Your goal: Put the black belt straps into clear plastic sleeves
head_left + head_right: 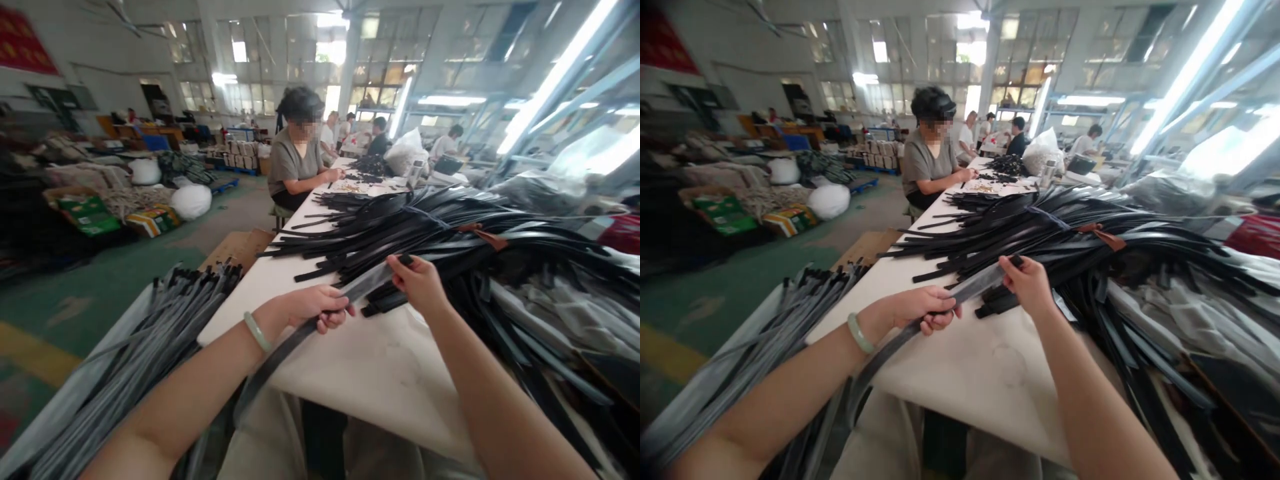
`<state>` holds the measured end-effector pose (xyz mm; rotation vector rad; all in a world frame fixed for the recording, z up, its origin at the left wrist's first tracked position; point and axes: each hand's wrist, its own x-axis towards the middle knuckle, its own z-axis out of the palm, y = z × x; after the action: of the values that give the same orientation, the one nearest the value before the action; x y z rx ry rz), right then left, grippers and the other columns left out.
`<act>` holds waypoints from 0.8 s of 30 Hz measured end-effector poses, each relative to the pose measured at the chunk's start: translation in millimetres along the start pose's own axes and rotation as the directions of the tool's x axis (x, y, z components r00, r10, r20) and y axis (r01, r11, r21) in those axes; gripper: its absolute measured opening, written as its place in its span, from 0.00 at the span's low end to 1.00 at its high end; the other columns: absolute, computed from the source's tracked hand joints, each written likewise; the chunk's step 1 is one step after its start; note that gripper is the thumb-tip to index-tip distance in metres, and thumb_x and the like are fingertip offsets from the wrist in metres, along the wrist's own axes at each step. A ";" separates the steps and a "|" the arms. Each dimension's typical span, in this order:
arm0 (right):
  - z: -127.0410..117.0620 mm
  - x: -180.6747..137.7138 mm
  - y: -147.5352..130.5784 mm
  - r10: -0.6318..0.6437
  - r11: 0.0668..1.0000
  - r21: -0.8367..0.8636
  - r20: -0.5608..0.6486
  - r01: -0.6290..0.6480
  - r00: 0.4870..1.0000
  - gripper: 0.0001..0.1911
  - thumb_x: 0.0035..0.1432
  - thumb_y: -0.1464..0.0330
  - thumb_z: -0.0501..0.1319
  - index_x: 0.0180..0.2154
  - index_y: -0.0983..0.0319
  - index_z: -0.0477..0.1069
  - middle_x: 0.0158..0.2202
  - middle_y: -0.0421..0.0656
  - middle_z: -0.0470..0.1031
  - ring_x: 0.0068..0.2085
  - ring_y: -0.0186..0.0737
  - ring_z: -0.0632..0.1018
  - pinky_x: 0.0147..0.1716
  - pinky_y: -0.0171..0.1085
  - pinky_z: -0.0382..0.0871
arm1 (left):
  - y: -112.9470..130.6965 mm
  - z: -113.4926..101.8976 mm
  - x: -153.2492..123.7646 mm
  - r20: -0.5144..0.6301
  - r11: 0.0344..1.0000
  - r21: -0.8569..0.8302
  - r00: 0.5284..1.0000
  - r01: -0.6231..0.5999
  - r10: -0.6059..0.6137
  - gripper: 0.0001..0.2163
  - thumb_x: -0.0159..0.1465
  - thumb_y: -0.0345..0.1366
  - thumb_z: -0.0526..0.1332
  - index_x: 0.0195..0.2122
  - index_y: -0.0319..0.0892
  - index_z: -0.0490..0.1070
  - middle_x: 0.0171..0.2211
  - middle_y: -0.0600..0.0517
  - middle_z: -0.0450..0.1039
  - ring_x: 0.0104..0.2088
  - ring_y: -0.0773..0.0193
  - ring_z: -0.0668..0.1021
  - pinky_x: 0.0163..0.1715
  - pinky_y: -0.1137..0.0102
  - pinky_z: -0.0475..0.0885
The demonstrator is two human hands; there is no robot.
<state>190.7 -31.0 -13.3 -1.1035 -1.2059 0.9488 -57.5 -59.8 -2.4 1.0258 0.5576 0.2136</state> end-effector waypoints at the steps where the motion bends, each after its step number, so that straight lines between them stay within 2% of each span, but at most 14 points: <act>1: -5.9 3.1 0.3 -0.015 0.999 0.038 -0.039 0.017 0.999 0.21 0.42 0.54 0.71 0.23 0.63 0.67 0.14 0.34 0.61 0.15 0.27 0.60 0.11 0.28 0.50 | -5.2 -0.7 -17.1 -0.010 0.999 0.029 1.000 0.020 -0.020 0.13 0.60 0.43 0.62 0.36 0.38 0.68 0.20 0.58 0.56 0.17 0.75 0.54 0.14 0.81 0.52; 3: -9.7 5.4 1.4 -0.021 0.995 0.096 -0.072 0.028 0.997 0.21 0.39 0.57 0.73 0.23 0.64 0.68 0.15 0.34 0.60 0.16 0.26 0.60 0.11 0.27 0.50 | -17.7 -1.1 -57.0 -0.060 0.995 0.075 0.997 0.061 -0.057 0.12 0.61 0.43 0.60 0.35 0.38 0.69 0.19 0.58 0.55 0.16 0.75 0.54 0.14 0.80 0.53; 5: -0.4 -1.1 2.3 0.004 0.993 0.121 -0.048 0.002 0.999 0.19 0.39 0.58 0.74 0.25 0.64 0.70 0.16 0.35 0.62 0.16 0.26 0.61 0.11 0.27 0.50 | -29.5 1.2 -102.2 -0.149 0.991 0.092 0.985 0.098 -0.083 0.13 0.61 0.45 0.60 0.33 0.38 0.68 0.18 0.58 0.53 0.16 0.75 0.52 0.13 0.80 0.50; 7: 18.6 -16.8 1.2 0.047 0.991 0.122 0.063 -0.055 0.997 0.18 0.42 0.58 0.73 0.28 0.63 0.72 0.17 0.36 0.64 0.17 0.27 0.62 0.11 0.27 0.52 | -37.3 4.6 -150.9 -0.266 0.986 0.103 0.959 0.129 -0.097 0.14 0.60 0.46 0.60 0.30 0.39 0.67 0.17 0.59 0.50 0.16 0.75 0.51 0.13 0.79 0.46; 9: 38.8 -36.5 -1.9 0.085 0.987 0.108 0.258 -0.116 0.962 0.18 0.46 0.56 0.70 0.32 0.62 0.72 0.20 0.38 0.67 0.18 0.29 0.65 0.13 0.28 0.57 | -40.4 4.5 -201.7 -0.405 0.981 0.127 0.910 0.150 -0.087 0.14 0.60 0.47 0.60 0.30 0.39 0.67 0.17 0.59 0.50 0.16 0.75 0.51 0.14 0.78 0.45; 11: 52.0 -52.3 -4.4 0.102 0.987 0.074 0.423 -0.146 0.900 0.20 0.50 0.54 0.67 0.40 0.60 0.73 0.23 0.40 0.70 0.20 0.32 0.68 0.16 0.31 0.62 | -41.2 -3.5 -251.8 -0.565 0.981 0.142 0.825 0.136 -0.032 0.14 0.60 0.47 0.60 0.30 0.39 0.66 0.18 0.59 0.50 0.17 0.75 0.50 0.14 0.79 0.44; 13: 55.4 -58.6 -2.9 0.112 0.990 0.025 0.480 -0.141 0.870 0.25 0.50 0.53 0.66 0.47 0.58 0.71 0.25 0.42 0.71 0.22 0.35 0.69 0.17 0.32 0.64 | -43.6 -20.8 -295.2 -0.732 0.985 0.139 0.681 0.105 0.031 0.14 0.60 0.47 0.60 0.30 0.40 0.64 0.19 0.59 0.50 0.17 0.75 0.50 0.15 0.79 0.43; 15: 52.0 -55.3 4.2 0.127 0.990 -0.009 0.456 -0.138 0.881 0.28 0.50 0.52 0.66 0.50 0.57 0.69 0.25 0.42 0.70 0.22 0.36 0.69 0.17 0.33 0.64 | -50.6 -44.7 -324.0 -0.850 0.986 0.122 0.525 0.112 0.046 0.14 0.59 0.46 0.60 0.30 0.40 0.63 0.19 0.59 0.50 0.17 0.76 0.49 0.15 0.80 0.43; 16: 49.4 -51.4 9.5 0.140 0.989 -0.021 0.439 -0.145 0.887 0.28 0.49 0.51 0.66 0.50 0.57 0.70 0.25 0.42 0.70 0.22 0.36 0.69 0.16 0.33 0.63 | -56.3 -57.4 -331.2 -0.880 0.985 0.115 0.473 0.132 0.039 0.14 0.59 0.46 0.61 0.29 0.40 0.62 0.19 0.59 0.50 0.17 0.76 0.49 0.15 0.80 0.42; 17: 46.9 -46.9 15.3 0.154 0.987 -0.030 0.422 -0.156 0.893 0.28 0.49 0.51 0.66 0.49 0.57 0.70 0.25 0.42 0.70 0.22 0.36 0.68 0.16 0.33 0.63 | -63.4 -69.7 -333.3 -0.897 0.981 0.110 0.442 0.157 0.030 0.14 0.58 0.45 0.62 0.28 0.41 0.61 0.18 0.60 0.50 0.17 0.76 0.49 0.15 0.80 0.43; 20: 43.5 -35.7 30.4 0.192 0.981 -0.043 0.390 -0.191 0.900 0.29 0.48 0.50 0.66 0.48 0.59 0.70 0.23 0.41 0.69 0.21 0.35 0.68 0.15 0.32 0.62 | -89.5 -99.5 -315.2 -0.916 0.965 0.138 0.400 0.224 0.039 0.17 0.55 0.46 0.63 0.23 0.42 0.57 0.15 0.61 0.48 0.15 0.75 0.50 0.15 0.78 0.43; 22: 45.0 -32.9 34.1 0.196 0.980 -0.041 0.393 -0.195 0.898 0.29 0.48 0.50 0.66 0.47 0.61 0.70 0.22 0.39 0.68 0.20 0.34 0.68 0.15 0.31 0.61 | -106.0 -111.7 -292.8 -0.910 0.949 0.203 0.403 0.240 0.093 0.19 0.55 0.49 0.63 0.21 0.43 0.55 0.14 0.61 0.46 0.14 0.75 0.51 0.14 0.77 0.43; 24: 48.6 -33.5 31.8 0.189 0.982 -0.054 0.400 -0.183 0.897 0.29 0.49 0.49 0.65 0.46 0.62 0.69 0.21 0.38 0.68 0.19 0.32 0.67 0.15 0.30 0.60 | -117.8 -117.6 -271.2 -0.876 0.931 0.286 0.455 0.225 0.160 0.21 0.54 0.51 0.61 0.19 0.43 0.53 0.12 0.61 0.42 0.13 0.74 0.51 0.14 0.76 0.43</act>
<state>138.5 -49.8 -50.8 -1.0787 -1.4582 1.3678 -358.7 -146.2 -57.7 1.2214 1.6668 0.6658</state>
